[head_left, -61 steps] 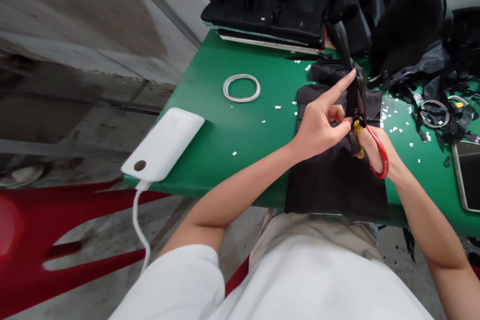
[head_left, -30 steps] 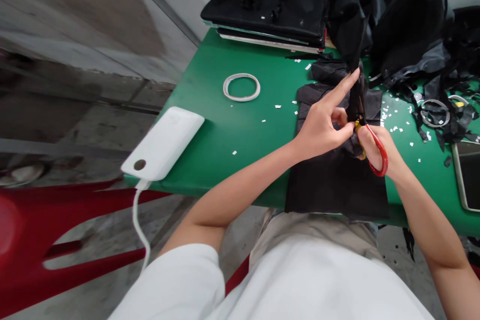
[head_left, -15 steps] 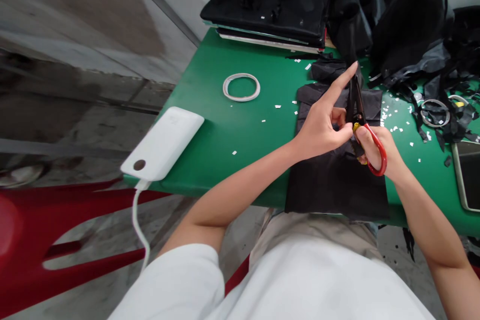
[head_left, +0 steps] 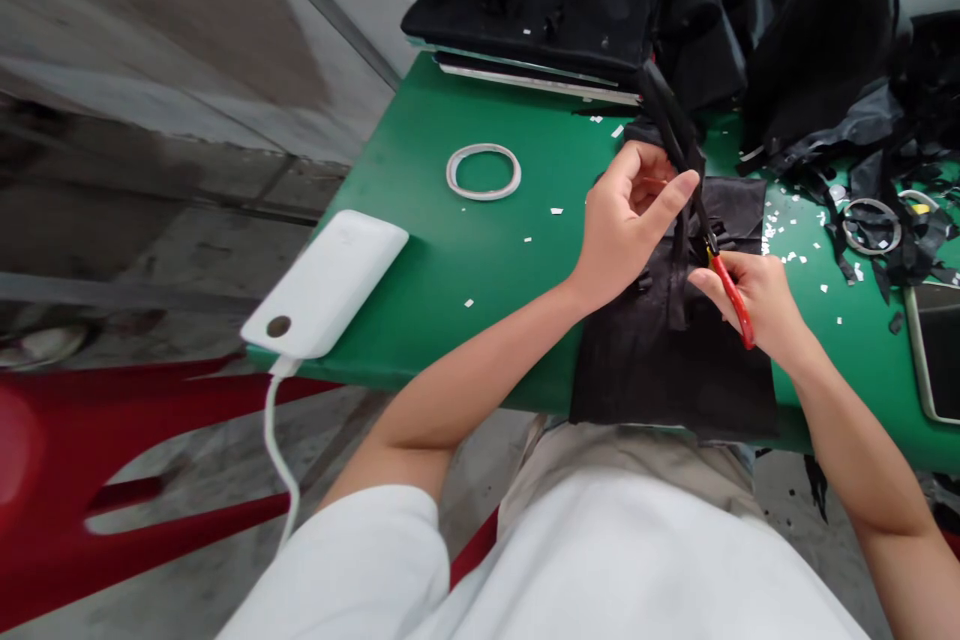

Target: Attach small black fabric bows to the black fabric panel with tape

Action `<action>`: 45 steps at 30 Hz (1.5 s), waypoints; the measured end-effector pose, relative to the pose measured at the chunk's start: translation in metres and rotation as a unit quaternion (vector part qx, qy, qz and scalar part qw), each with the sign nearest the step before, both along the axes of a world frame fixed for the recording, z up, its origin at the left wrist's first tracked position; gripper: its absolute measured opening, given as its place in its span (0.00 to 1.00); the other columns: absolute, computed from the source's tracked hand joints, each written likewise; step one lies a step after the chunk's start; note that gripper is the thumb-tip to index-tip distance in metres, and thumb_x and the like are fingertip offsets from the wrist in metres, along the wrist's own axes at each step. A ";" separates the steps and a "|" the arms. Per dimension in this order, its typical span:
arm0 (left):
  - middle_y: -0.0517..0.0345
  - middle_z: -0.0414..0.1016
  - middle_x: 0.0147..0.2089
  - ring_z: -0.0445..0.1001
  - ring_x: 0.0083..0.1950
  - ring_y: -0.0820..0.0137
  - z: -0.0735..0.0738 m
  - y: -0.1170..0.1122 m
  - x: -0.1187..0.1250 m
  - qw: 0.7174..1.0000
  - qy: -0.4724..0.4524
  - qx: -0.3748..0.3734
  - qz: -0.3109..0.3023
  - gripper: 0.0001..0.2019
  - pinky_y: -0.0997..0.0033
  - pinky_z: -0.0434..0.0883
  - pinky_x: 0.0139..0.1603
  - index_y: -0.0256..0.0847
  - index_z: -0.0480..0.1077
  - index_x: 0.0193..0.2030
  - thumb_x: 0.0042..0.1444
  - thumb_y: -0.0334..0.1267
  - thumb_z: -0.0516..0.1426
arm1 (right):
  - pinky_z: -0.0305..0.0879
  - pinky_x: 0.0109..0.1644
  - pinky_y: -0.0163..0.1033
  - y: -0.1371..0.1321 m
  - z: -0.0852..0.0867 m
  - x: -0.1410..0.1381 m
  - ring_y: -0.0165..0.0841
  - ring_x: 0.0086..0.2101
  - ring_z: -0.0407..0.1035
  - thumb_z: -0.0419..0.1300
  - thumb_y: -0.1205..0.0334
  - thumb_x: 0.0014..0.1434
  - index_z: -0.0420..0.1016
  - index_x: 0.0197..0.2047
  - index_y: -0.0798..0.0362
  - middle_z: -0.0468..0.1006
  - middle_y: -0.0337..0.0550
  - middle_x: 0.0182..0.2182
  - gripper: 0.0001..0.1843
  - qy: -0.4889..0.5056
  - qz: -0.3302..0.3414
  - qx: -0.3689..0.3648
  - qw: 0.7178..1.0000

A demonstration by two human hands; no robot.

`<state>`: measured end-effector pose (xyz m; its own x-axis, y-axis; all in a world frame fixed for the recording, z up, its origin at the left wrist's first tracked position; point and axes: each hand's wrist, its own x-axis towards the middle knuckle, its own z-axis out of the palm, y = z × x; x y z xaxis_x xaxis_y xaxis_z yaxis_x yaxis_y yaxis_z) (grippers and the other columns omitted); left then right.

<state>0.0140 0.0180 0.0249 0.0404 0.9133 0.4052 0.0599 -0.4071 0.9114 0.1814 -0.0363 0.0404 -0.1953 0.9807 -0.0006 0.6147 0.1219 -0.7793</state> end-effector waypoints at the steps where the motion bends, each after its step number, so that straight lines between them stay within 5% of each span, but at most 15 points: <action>1: 0.62 0.68 0.33 0.77 0.36 0.73 0.000 0.000 0.000 1.000 0.001 0.002 0.009 0.20 0.72 0.75 0.39 0.41 0.66 0.39 0.62 0.59 0.57 | 0.44 0.22 0.34 0.000 0.000 0.000 0.22 0.18 0.45 0.53 0.21 0.51 0.52 0.17 0.51 0.52 0.32 0.13 0.40 -0.007 -0.001 0.008 1.000; 8: 0.63 0.65 0.31 0.74 0.33 0.76 -0.005 0.004 0.001 0.998 -0.006 0.042 0.054 0.21 0.75 0.73 0.33 0.41 0.66 0.36 0.61 0.60 0.57 | 0.44 0.22 0.35 -0.001 0.001 0.000 0.23 0.19 0.46 0.54 0.22 0.52 0.52 0.17 0.51 0.53 0.33 0.13 0.39 -0.003 -0.001 0.002 1.000; 23: 0.61 0.68 0.38 0.72 0.29 0.79 -0.003 -0.006 0.007 0.998 -0.014 0.051 0.029 0.19 0.74 0.74 0.32 0.46 0.61 0.47 0.63 0.59 0.55 | 0.43 0.22 0.35 -0.005 -0.003 0.003 0.23 0.16 0.52 0.56 0.25 0.54 0.59 0.18 0.52 0.58 0.34 0.13 0.37 0.037 0.009 -0.056 0.998; 30: 0.59 0.73 0.36 0.74 0.33 0.75 0.004 -0.009 0.004 0.997 0.044 0.053 0.037 0.14 0.73 0.73 0.35 0.42 0.68 0.45 0.67 0.51 0.52 | 0.43 0.22 0.35 -0.005 -0.002 0.003 0.23 0.16 0.52 0.56 0.25 0.55 0.59 0.18 0.51 0.59 0.34 0.13 0.36 0.043 0.009 -0.059 0.997; 38: 0.55 0.75 0.42 0.76 0.40 0.73 -0.002 -0.004 0.003 0.996 0.035 0.053 0.058 0.17 0.74 0.73 0.38 0.43 0.70 0.44 0.63 0.55 0.56 | 0.44 0.21 0.35 -0.004 -0.002 0.003 0.24 0.16 0.52 0.55 0.24 0.54 0.59 0.19 0.51 0.59 0.34 0.13 0.37 0.041 0.012 -0.057 0.997; 45: 0.52 0.73 0.50 0.74 0.36 0.75 -0.004 -0.001 0.003 0.997 0.005 0.064 0.049 0.20 0.73 0.72 0.34 0.47 0.69 0.54 0.63 0.56 0.57 | 0.45 0.22 0.35 -0.005 -0.005 0.003 0.24 0.17 0.53 0.49 0.24 0.58 0.60 0.19 0.51 0.60 0.35 0.14 0.38 0.032 0.017 -0.048 0.998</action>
